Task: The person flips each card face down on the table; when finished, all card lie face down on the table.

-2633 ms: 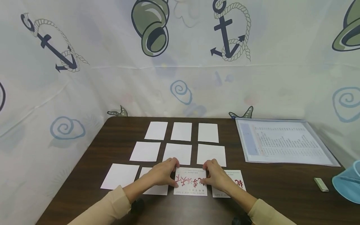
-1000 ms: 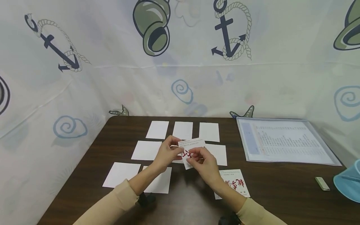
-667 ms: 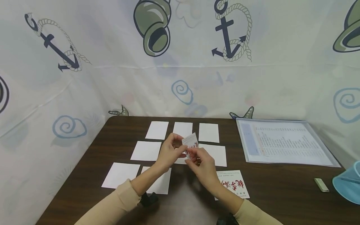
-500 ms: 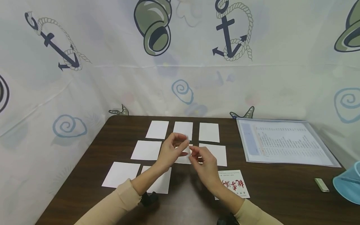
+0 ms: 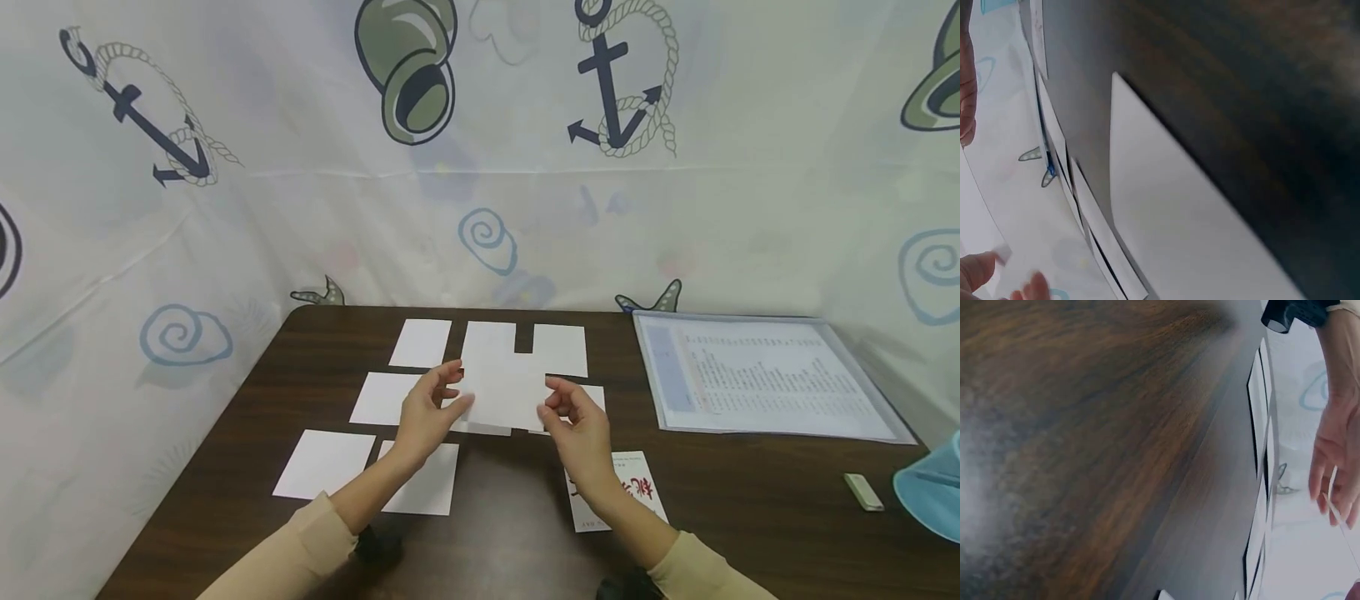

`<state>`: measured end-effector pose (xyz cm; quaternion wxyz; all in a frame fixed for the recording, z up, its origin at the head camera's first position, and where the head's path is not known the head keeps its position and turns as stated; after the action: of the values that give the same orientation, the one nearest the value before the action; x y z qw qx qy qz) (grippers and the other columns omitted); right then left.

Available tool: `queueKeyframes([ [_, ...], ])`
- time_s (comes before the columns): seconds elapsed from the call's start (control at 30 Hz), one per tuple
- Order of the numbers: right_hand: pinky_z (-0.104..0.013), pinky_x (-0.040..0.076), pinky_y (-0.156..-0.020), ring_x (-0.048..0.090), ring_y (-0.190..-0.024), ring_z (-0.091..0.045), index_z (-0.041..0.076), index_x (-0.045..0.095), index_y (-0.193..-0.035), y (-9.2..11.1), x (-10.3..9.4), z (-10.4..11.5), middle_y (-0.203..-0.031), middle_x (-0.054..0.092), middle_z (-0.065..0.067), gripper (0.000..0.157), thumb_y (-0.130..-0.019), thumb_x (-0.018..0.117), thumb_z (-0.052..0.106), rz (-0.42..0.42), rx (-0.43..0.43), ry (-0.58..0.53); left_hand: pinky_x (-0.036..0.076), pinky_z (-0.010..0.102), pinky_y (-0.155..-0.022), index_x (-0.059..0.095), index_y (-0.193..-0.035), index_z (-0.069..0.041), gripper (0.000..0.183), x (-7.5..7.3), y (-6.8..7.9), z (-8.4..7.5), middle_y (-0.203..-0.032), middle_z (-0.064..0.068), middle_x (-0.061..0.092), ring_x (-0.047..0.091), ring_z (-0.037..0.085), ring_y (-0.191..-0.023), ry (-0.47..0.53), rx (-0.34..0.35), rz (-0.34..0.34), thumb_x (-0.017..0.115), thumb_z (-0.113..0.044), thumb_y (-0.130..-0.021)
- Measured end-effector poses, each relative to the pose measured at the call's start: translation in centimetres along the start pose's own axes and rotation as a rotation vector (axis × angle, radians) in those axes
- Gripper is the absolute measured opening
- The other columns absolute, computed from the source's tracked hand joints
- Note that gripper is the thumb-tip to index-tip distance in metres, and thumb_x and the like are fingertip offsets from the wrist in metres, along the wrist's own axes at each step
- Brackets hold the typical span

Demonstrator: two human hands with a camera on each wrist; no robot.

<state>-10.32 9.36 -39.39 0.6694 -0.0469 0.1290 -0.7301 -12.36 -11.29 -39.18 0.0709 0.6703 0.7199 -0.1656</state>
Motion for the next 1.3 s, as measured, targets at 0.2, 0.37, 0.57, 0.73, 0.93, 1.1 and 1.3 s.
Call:
queueKeyframes([
  [0.2,-0.016,0.044,-0.062,0.053,-0.072,-0.009,0.006,0.06,-0.123,0.1,-0.7,-0.2,-0.085,0.056,-0.011,0.044,-0.081,0.064,-0.009,0.017,0.026,0.002,0.048,0.019,-0.059,0.057,-0.129,-0.011,0.051,-0.4,0.8,0.2,-0.104,0.019,0.062,0.063,0.019,-0.081,-0.005,-0.012,0.046,0.071,-0.001,-0.08],
  [0.37,-0.019,0.05,-0.057,0.055,-0.063,-0.01,0.007,0.058,-0.127,0.8,-1.3,-0.3,-0.083,0.057,-0.013,0.049,-0.08,0.067,-0.007,0.083,0.111,0.033,0.053,0.021,-0.061,0.057,-0.129,-0.01,0.054,-0.8,1.9,0.2,-0.097,0.013,0.063,0.064,0.017,-0.078,-0.031,-0.048,0.093,0.073,-0.001,-0.078],
  [0.57,-0.025,0.054,-0.056,0.059,-0.059,-0.011,0.001,0.056,-0.126,2.0,-1.8,-0.9,-0.08,0.058,-0.01,0.051,-0.078,0.07,-0.006,0.174,0.216,0.074,0.055,0.023,-0.061,0.057,-0.129,-0.005,0.055,-1.1,3.2,0.6,-0.092,0.01,0.062,0.064,0.015,-0.074,-0.096,-0.045,0.185,0.075,-0.002,-0.076],
  [0.73,-0.025,0.054,-0.053,0.06,-0.056,-0.014,-0.007,0.055,-0.12,2.8,-2.0,-1.6,-0.074,0.058,-0.008,0.046,-0.076,0.069,-0.009,0.271,0.264,0.117,0.051,0.02,-0.056,0.057,-0.125,0.004,0.053,-1.2,4.3,1.2,-0.091,0.012,0.063,0.065,0.013,-0.072,-0.174,-0.022,0.272,0.076,-0.003,-0.075],
  [0.93,-0.025,0.052,-0.049,0.059,-0.055,-0.014,-0.009,0.055,-0.116,3.4,-2.5,-2.2,-0.071,0.062,-0.006,0.041,-0.077,0.069,-0.006,0.403,0.241,0.19,0.049,0.019,-0.056,0.059,-0.119,0.007,0.051,-1.0,5.1,1.8,-0.087,0.008,0.064,0.063,0.012,-0.071,-0.307,0.037,0.355,0.077,-0.006,-0.074],
  [1.1,-0.024,0.05,-0.045,0.058,-0.05,-0.014,-0.009,0.056,-0.111,3.7,-2.8,-2.2,-0.068,0.064,-0.006,0.038,-0.076,0.07,-0.004,0.429,0.214,0.232,0.049,0.019,-0.058,0.058,-0.118,0.007,0.052,-0.8,5.3,2.0,-0.084,0.004,0.063,0.062,0.011,-0.07,-0.364,0.058,0.388,0.079,-0.008,-0.072],
  [1.3,-0.024,0.048,-0.042,0.055,-0.047,-0.014,-0.008,0.056,-0.109,3.8,-3.0,-2.4,-0.065,0.063,-0.005,0.037,-0.075,0.071,-0.006,0.436,0.231,0.276,0.047,0.019,-0.055,0.058,-0.114,0.007,0.05,-0.6,5.5,1.9,-0.079,0.001,0.061,0.057,0.008,-0.064,-0.4,0.033,0.424,0.08,-0.007,-0.071],
])
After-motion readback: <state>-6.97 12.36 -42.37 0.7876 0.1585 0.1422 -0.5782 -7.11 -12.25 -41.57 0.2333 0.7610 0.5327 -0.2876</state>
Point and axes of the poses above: each hand's wrist, its own y-axis away from the middle knuckle, its own x-axis out of the palm, z = x × y, the point moved 1 cm from there along -y, towards the middle knuckle
